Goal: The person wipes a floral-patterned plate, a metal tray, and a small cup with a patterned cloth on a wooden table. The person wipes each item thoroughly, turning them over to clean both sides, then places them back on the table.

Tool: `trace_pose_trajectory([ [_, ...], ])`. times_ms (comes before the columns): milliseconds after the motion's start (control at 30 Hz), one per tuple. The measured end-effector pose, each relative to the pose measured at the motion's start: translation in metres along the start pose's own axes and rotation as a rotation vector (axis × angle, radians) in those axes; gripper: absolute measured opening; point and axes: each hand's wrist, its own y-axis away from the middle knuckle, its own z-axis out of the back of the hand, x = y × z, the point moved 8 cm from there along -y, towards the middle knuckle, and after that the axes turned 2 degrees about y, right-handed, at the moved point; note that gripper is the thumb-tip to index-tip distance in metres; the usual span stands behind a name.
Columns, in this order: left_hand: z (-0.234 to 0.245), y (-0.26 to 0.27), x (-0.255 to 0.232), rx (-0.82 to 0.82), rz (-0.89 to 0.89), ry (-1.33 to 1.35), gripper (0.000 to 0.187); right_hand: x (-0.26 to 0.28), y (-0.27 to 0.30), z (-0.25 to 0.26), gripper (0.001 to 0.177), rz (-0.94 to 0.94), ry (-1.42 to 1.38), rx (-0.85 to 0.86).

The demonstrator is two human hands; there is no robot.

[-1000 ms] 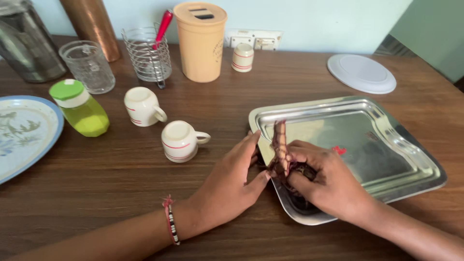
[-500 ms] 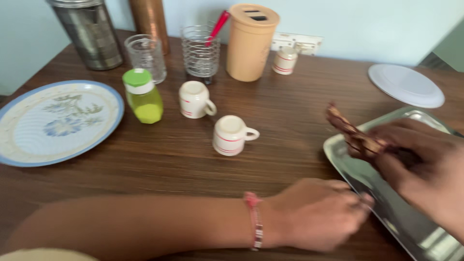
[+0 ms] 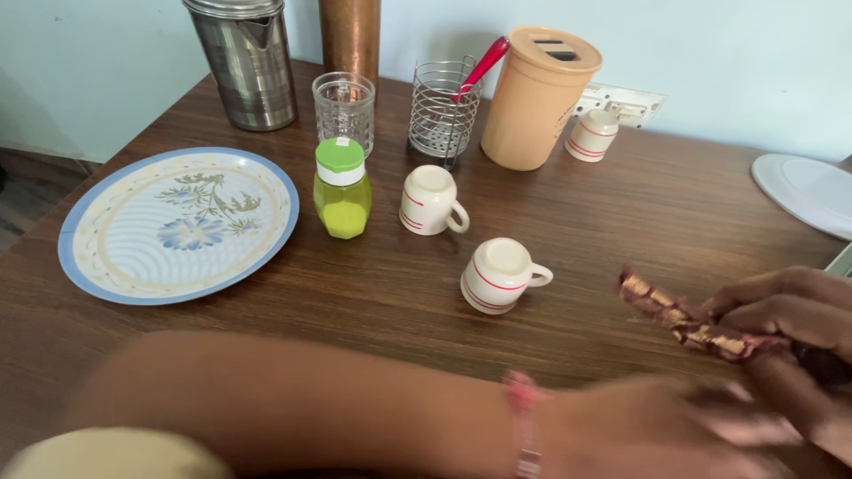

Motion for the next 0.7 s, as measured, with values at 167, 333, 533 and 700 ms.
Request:
trace_pose_trajectory([
  [167,0.107,0.065,0.044,0.021,0.21,-0.285,0.021,-0.008,-0.022,0.0,0.028,-0.479,-0.434,-0.066],
  [333,0.152,0.101,0.08,-0.13,0.575,-0.169,0.07,0.015,-0.06,-0.012,0.025,-0.673,-0.666,0.069],
  [533,0.134,0.124,0.11,-0.096,0.903,0.237,0.077,0.053,-0.113,-0.011,0.031,-0.488,-0.797,0.001],
  [700,0.137,0.126,0.113,-0.171,0.907,0.381,0.06,0.103,-0.136,-0.014,0.037,0.089,-0.304,-0.095],
])
